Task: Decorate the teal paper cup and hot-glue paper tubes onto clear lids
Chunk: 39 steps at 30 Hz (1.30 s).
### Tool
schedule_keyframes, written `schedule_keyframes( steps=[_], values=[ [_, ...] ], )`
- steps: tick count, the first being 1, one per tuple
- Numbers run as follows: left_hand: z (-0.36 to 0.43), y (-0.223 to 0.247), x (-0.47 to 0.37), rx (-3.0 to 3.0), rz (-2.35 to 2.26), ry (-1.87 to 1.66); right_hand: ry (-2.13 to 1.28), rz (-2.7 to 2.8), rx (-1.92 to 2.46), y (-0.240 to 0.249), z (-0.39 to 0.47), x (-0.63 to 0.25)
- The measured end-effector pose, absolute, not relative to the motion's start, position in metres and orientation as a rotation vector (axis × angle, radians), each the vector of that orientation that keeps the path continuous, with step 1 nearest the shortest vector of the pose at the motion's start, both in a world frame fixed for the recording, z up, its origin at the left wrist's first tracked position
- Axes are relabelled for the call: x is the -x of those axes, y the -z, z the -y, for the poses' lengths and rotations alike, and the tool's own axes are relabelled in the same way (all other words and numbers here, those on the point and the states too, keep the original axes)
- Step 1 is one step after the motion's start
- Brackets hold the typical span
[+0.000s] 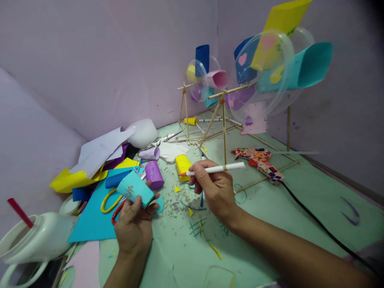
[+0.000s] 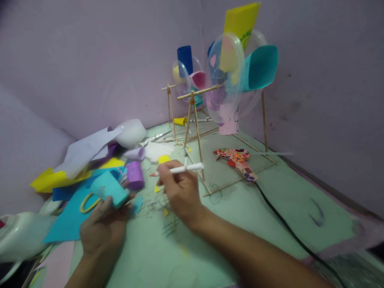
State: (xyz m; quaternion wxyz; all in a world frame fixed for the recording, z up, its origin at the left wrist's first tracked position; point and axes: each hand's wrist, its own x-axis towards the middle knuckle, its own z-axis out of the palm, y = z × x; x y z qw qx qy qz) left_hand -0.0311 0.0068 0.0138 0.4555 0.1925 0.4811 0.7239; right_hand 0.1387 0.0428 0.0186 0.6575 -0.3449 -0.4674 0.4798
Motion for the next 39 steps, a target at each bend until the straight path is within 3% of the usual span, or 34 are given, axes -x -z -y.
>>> schedule_keyframes(
  steps=[5, 13, 19, 39],
  values=[
    [-0.001, -0.012, 0.023, -0.599, -1.264, -1.727, -1.075, 1.087, 0.785, -0.019, -0.044, -0.139],
    [0.007, -0.002, 0.006, -0.676, -1.149, -1.276, -0.867, 1.319, 0.720, -0.016, -0.034, -0.137],
    [0.006, 0.002, 0.007, -0.704, -1.130, -1.233, -0.727, 1.503, 0.737, -0.011, -0.031, -0.136],
    [0.006, 0.006, 0.006, -0.764, -1.165, -1.229, -0.760, 1.506, 0.830, -0.007, -0.034, -0.133]
  ],
)
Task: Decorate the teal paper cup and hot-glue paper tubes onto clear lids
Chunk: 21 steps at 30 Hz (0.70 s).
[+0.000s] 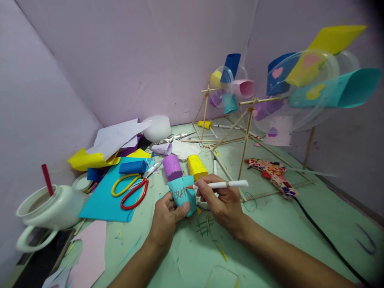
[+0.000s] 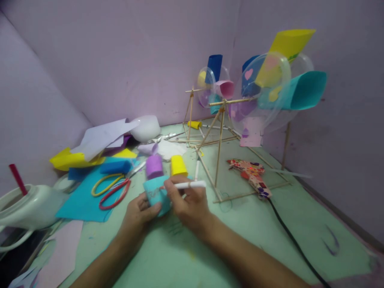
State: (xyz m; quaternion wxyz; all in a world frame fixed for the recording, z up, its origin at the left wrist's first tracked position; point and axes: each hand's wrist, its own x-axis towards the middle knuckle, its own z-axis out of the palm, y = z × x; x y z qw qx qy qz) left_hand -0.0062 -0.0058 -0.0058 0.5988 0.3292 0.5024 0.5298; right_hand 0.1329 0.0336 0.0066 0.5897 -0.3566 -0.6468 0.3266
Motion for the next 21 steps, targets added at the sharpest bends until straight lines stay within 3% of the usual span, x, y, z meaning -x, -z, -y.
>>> schedule_keyframes(
  steps=[21],
  values=[
    [0.0067, 0.0043, 0.0039, -0.801, -1.200, -1.244, -0.803, 1.487, 0.815, -0.0053, -0.0321, -0.1303]
  ],
)
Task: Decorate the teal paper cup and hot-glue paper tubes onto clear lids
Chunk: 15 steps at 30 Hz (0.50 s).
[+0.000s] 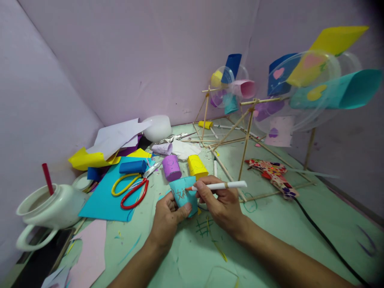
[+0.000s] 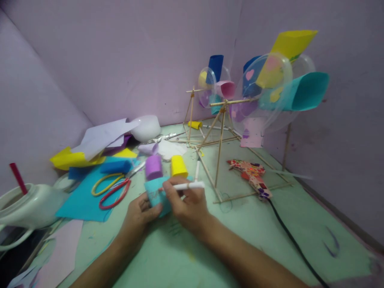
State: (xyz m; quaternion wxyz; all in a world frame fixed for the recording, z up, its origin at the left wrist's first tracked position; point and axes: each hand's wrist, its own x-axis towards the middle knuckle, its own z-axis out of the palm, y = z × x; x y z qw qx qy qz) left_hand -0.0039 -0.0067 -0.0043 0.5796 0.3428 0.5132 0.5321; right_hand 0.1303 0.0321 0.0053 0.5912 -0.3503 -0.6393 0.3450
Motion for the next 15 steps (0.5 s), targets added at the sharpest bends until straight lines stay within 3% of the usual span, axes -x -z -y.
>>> schedule_keyframes(
  steps=[15],
  values=[
    [0.0046, -0.0018, 0.0049, -0.645, -0.971, -1.251, -0.943, 1.314, 0.830, -0.0106, -0.0354, -0.1367]
  ],
)
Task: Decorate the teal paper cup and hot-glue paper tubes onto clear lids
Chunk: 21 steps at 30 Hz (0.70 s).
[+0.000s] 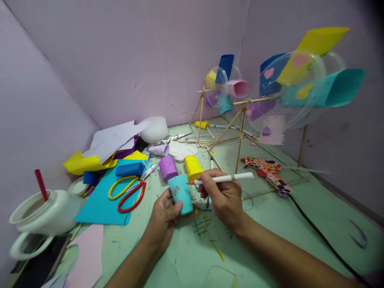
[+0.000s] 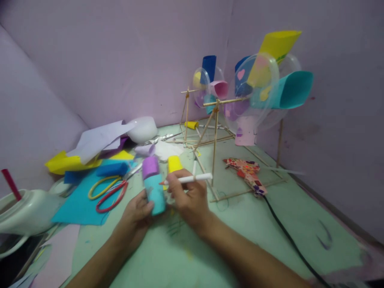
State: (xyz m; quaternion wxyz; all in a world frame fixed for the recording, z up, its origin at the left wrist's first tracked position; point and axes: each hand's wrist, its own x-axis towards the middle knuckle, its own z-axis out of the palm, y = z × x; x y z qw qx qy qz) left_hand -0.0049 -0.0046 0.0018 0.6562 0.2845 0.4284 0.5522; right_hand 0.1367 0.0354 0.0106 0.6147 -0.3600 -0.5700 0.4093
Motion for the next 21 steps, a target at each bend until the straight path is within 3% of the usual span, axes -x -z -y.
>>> schedule_keyframes(
  steps=[10, 16, 21],
  values=[
    [0.006, 0.003, 0.002, -0.701, -0.949, -1.187, -0.896, 1.333, 0.875, -0.012, -0.042, -0.135],
    [0.010, 0.000, 0.005, -0.702, -0.872, -1.128, -1.499, 1.345, 0.857, -0.009, -0.047, -0.137],
    [0.008, -0.001, 0.006, -0.643, -0.839, -1.141, -1.690, 1.277, 0.768, -0.006, -0.048, -0.137]
  ],
)
